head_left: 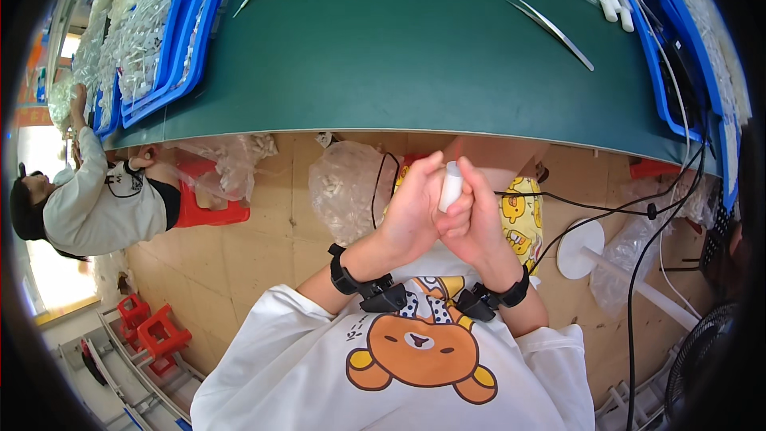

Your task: Assembling small white and clear plastic components at a factory workbench using hands and tweezers.

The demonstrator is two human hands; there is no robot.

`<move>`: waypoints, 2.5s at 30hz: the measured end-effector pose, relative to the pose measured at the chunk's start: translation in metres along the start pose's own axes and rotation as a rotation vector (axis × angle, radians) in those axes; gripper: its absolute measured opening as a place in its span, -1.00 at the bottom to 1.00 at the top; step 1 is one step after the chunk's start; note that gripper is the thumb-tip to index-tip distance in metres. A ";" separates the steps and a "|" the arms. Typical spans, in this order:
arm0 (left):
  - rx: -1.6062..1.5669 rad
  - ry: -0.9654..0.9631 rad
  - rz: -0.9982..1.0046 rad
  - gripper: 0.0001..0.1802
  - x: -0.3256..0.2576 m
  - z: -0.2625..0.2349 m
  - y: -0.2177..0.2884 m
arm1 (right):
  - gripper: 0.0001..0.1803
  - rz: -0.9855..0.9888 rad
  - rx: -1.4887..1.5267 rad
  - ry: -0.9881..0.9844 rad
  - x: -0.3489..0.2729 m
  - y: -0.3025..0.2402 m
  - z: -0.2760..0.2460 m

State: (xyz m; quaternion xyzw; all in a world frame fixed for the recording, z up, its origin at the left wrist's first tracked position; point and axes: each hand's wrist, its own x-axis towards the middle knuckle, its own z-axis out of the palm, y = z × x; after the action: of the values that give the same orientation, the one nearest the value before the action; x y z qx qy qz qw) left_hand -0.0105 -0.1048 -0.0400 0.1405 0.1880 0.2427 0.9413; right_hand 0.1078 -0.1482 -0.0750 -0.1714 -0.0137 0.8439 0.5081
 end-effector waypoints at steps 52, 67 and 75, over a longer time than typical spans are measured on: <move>0.200 0.309 0.267 -0.81 0.017 0.016 0.002 | -0.64 -0.198 -0.373 0.409 0.011 -0.013 0.049; 0.242 0.270 0.109 -0.68 0.000 0.011 0.014 | -0.47 -0.317 -0.202 0.435 0.008 0.013 0.050; 0.213 0.356 0.183 -0.69 0.003 0.014 0.005 | -0.60 -0.304 -0.277 0.479 0.016 0.005 0.054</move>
State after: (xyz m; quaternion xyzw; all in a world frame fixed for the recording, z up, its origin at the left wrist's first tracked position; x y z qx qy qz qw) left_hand -0.0039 -0.1016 -0.0271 0.2107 0.3621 0.3269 0.8471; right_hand 0.0803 -0.1291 -0.0294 -0.4286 -0.0339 0.6840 0.5893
